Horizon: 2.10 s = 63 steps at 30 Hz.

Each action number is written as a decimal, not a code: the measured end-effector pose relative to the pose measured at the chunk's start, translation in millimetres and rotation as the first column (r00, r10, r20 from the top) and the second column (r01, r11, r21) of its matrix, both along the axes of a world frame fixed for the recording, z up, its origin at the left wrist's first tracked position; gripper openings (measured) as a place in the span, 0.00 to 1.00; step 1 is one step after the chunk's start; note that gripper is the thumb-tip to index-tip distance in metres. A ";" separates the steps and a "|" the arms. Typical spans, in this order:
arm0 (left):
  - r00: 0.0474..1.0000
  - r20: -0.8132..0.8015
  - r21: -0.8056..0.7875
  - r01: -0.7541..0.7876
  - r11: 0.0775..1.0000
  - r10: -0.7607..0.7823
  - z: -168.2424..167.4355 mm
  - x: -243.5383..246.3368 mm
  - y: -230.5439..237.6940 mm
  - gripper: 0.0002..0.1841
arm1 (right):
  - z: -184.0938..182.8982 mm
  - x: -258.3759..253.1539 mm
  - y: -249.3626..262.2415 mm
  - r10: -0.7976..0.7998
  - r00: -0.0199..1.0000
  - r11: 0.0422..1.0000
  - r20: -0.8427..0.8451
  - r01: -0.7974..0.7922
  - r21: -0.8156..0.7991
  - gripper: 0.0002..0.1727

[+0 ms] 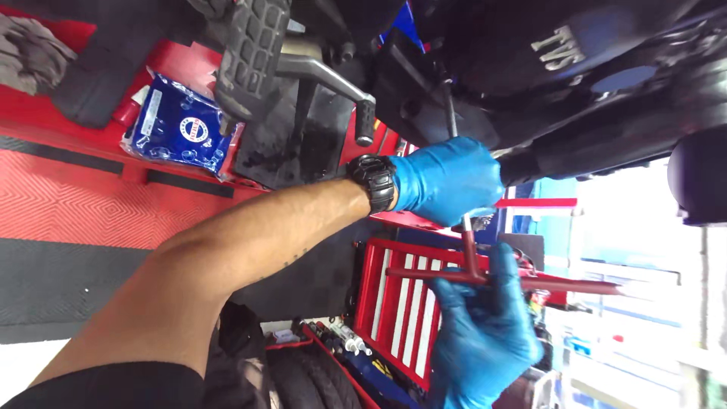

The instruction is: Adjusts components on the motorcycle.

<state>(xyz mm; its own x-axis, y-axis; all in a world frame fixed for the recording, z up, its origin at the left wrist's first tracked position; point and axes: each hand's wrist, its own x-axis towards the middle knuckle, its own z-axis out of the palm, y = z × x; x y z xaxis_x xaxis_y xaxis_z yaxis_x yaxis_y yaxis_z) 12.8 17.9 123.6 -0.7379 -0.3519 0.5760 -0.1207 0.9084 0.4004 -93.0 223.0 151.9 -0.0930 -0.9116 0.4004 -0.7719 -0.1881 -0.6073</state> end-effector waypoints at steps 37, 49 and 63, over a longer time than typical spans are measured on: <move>0.999 0.041 0.035 -0.006 0.999 0.005 17.5 18.5 34.8 0.08 | 21.9 20.7 21.9 0.053 0.969 0.938 0.242 -0.132 0.322 0.36; 0.999 0.001 -0.009 0.046 0.999 -0.046 0.8 2.0 7.5 0.10 | 12.5 -20.8 11.3 -0.026 0.995 0.961 0.098 -0.002 0.277 0.43; 0.999 0.051 0.005 0.013 1.000 -0.013 13.2 7.2 1.7 0.13 | 30.5 -14.9 4.3 -0.060 0.826 0.995 -0.561 0.095 0.033 0.41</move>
